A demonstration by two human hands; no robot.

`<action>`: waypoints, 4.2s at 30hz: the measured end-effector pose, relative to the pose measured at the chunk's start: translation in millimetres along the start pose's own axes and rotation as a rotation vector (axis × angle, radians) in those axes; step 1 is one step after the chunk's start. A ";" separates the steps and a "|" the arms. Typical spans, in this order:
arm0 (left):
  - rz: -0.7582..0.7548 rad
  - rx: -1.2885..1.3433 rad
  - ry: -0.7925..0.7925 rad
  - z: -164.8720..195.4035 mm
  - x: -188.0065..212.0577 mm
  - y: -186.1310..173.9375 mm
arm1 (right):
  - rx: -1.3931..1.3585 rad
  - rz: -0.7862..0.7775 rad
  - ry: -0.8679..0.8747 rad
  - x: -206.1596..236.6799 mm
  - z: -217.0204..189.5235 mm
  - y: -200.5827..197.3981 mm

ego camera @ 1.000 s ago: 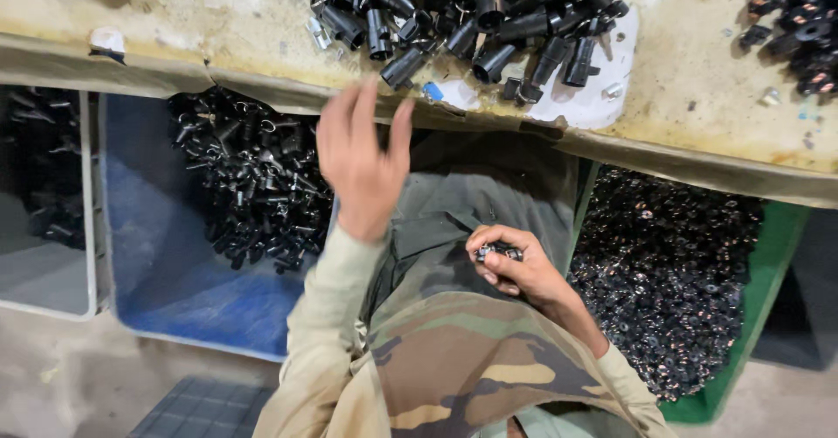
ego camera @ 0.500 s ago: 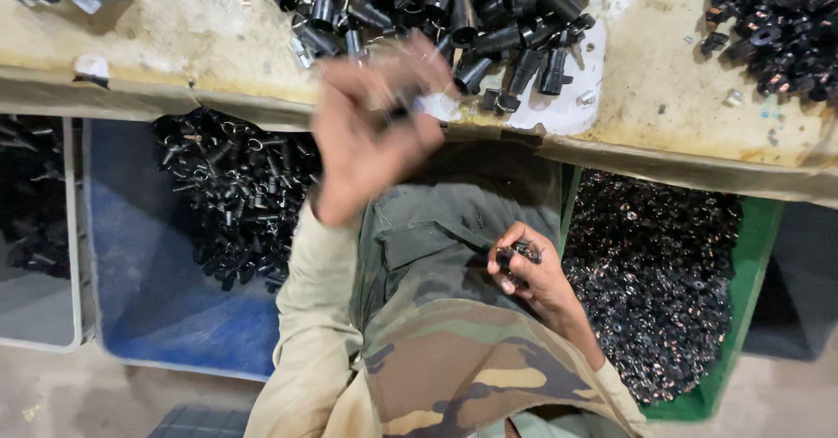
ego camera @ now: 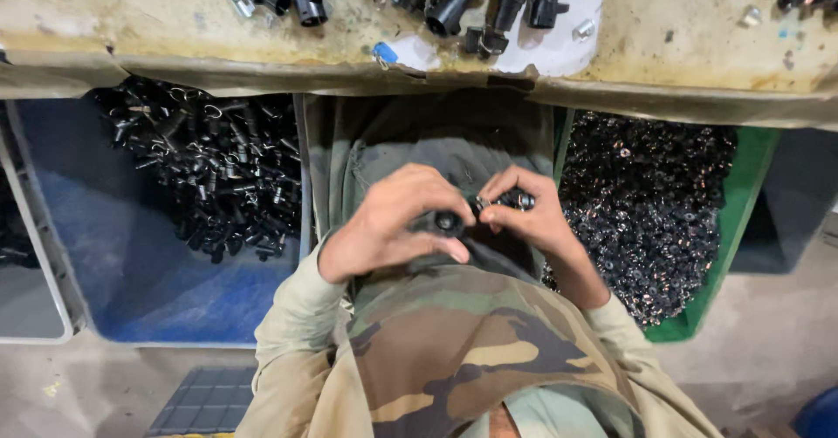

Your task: The person repeatedly picks a black cylindrical component and a small metal ring from piles on a table, inserts the ring into the component, and places the assembled unit into a blue bin. The person occasionally shifts the pile of components on the table to access more items.

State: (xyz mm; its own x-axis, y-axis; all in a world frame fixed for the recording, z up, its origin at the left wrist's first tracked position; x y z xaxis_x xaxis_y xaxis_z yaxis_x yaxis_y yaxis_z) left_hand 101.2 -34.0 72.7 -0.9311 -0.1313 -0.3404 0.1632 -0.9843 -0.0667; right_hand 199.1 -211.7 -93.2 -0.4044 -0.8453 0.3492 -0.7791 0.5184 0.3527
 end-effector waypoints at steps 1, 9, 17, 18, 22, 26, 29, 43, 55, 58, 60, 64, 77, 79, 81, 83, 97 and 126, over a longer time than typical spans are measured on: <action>-0.003 0.093 0.000 0.4 2.3 -2.3 | -0.048 0.015 0.023 -4.2 -3.4 0.2; 0.171 -0.182 -0.227 -37.4 16.6 2.6 | 0.269 -0.048 -0.400 -22.9 -99.6 50.5; 0.217 -0.342 -0.142 -40.8 34.4 16.4 | 0.845 -0.144 -0.370 -28.5 -118.6 80.1; 0.216 -0.303 -0.151 -43.5 37.4 17.7 | 0.886 -0.081 -0.413 -25.3 -121.5 79.0; 0.161 -0.245 -0.235 -55.0 47.6 26.0 | 0.818 -0.122 -0.469 -18.5 -105.3 82.4; 0.102 -0.108 -0.216 -56.2 42.9 25.6 | 0.569 -0.201 -0.138 -25.7 -51.8 56.2; 0.409 -0.486 -0.309 -56.2 45.9 -27.6 | 0.103 0.179 0.240 -22.5 0.5 6.9; 0.790 -1.157 -0.239 -47.8 -11.2 -115.4 | -0.865 -0.057 0.144 1.1 25.2 27.5; 1.011 -0.813 0.038 -9.2 3.0 -139.3 | -0.186 0.462 0.103 30.8 -66.0 -45.9; 0.949 -0.783 0.079 -7.0 -8.1 -126.8 | 0.084 0.703 -0.355 8.1 -184.5 -135.9; 0.935 -0.823 0.081 -6.2 -5.9 -116.8 | 0.452 0.986 -0.508 9.3 -256.4 -187.5; 0.931 -0.899 0.109 1.3 23.2 -93.7 | 0.346 0.876 -0.597 -8.1 -265.0 -194.4; 0.892 -0.473 -0.125 -24.4 65.4 -71.9 | -0.796 0.049 0.401 -6.5 40.1 41.8; 0.855 -0.228 -0.068 -33.9 53.4 -67.2 | -0.713 0.025 0.327 -4.2 40.1 32.7; 0.794 0.027 -0.027 -43.6 41.5 -57.6 | -0.653 0.081 0.315 -1.4 47.9 18.8; 0.667 0.076 0.028 -41.9 28.9 -41.4 | -0.739 0.151 0.374 4.8 62.0 11.5; 0.774 -0.053 -0.327 -83.2 78.6 -30.8 | -0.910 0.182 0.294 5.6 62.7 16.8; 0.160 -0.388 -0.059 -32.6 7.1 23.1 | 0.009 0.218 -0.205 -10.3 -33.0 0.1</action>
State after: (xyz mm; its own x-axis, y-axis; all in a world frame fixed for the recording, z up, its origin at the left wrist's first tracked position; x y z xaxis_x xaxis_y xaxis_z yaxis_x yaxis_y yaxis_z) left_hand 109.0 -53.9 38.1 -0.8994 -0.2967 -0.3212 0.4074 -0.8352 -0.3694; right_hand 219.0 -198.7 -68.1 -0.6501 -0.7232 0.2330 -0.6670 0.6901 0.2808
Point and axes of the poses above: each hand's wrist, its own x-axis away from the middle knuckle, its own y-axis out of the palm, z = x × y, the point moved 10 cm from there along -x, towards the middle knuckle, and after that the axes turned 2 degrees about -y, right-handed, at the moved point
